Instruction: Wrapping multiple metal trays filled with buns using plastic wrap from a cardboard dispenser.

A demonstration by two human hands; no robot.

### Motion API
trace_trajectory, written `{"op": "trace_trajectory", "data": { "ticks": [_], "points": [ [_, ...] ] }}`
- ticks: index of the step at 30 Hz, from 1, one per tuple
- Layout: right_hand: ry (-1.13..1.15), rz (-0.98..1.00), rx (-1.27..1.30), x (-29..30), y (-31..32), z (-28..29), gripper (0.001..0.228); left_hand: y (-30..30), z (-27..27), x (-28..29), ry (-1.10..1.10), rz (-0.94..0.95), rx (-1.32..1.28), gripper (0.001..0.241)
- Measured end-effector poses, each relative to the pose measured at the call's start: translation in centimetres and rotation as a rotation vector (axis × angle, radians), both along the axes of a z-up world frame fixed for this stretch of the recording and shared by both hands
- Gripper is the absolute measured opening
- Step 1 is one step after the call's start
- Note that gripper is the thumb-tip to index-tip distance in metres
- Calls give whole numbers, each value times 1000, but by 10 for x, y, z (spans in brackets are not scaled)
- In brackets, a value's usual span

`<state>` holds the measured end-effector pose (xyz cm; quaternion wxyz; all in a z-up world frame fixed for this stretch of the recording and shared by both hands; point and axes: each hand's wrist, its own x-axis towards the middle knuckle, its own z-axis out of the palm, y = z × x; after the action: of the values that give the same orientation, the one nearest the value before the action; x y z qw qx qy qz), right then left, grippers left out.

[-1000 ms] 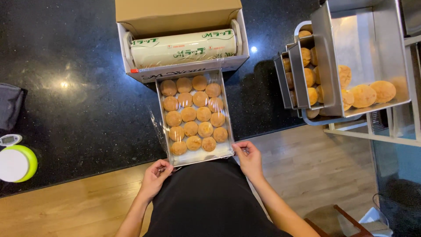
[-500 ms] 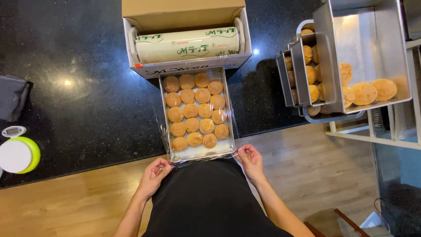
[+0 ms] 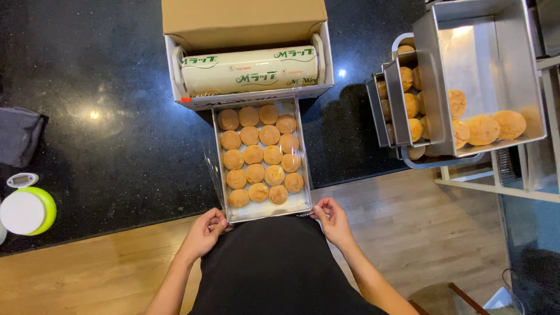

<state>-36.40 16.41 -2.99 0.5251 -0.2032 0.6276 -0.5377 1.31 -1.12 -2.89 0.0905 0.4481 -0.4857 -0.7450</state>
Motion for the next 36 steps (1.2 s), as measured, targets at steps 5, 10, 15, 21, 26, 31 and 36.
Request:
{"op": "trace_trajectory", "data": {
  "ticks": [5, 10, 15, 21, 26, 31, 36],
  "points": [
    [184, 64, 251, -16, -33, 18, 12, -39, 58, -34, -255, -68, -37, 8],
    [340, 225, 368, -39, -60, 22, 10, -65, 42, -30, -331, -160, -1, 9],
    [-85, 324, 473, -54, -80, 18, 8, -91, 30, -32, -283, -276, 253, 9],
    [-76, 193, 651, -50, -143, 111, 10, -133, 44, -39, -204, -175, 164, 25],
    [956, 66, 21, -7, -221, 189, 11, -178, 64, -72, -50, 267, -189, 32],
    [1179, 279, -501, 69, -315, 224, 11, -213, 88, -115, 2, 567, -418, 27],
    [1358, 338, -688, 116, -392, 182, 13, -231, 48, -127, 90, 636, -691, 11]
  ]
}}
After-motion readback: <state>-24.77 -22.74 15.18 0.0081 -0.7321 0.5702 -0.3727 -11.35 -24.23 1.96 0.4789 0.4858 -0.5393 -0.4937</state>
